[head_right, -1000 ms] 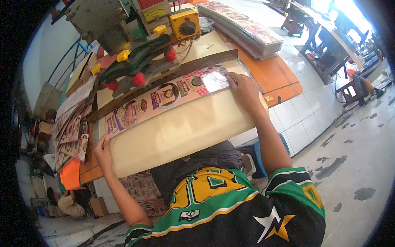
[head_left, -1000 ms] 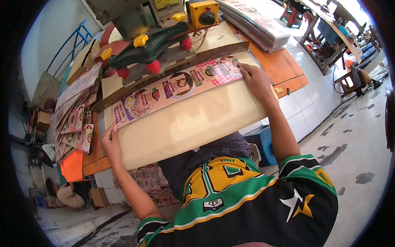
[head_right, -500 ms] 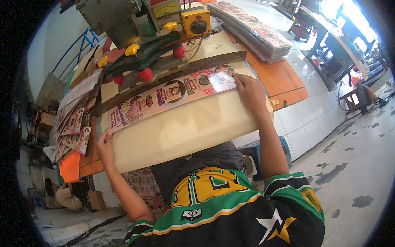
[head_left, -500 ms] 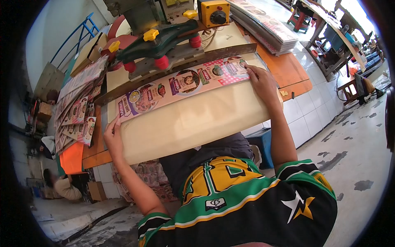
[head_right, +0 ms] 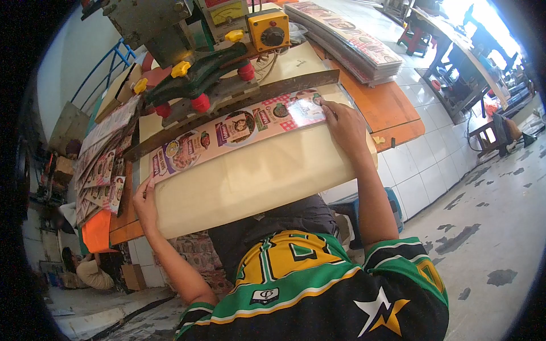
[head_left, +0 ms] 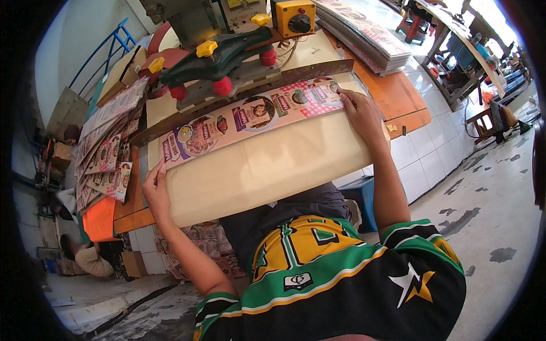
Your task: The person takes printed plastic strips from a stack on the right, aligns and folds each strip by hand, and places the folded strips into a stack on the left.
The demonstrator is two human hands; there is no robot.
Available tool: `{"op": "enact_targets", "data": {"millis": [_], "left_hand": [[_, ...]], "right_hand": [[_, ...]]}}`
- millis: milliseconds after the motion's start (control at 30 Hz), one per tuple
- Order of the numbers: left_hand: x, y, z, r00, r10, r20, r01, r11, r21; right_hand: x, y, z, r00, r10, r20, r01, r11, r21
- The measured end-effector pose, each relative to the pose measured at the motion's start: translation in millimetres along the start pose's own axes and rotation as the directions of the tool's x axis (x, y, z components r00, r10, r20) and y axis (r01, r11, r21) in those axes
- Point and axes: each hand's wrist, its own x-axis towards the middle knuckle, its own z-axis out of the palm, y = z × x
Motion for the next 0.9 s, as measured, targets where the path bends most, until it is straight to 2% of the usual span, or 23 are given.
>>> {"op": "enact_targets", "data": {"millis": [800,900], "left_hand": [[0.6,-2.4,-0.3,0.999,0.04,-0.017,-0.04,0.999,-0.023],[-0.6,4.0,-2.1,1.0,0.005,-0.005,-0.006,1.0,-0.002]], "right_hand": [[-1.5,-10.0,-4.7,0.999,0.05,0.01,-0.051,0.998,0.025],[-1.3,-8.2,-2.5,0.998,0.061,0.026,-0.062,0.997,0.048]]}}
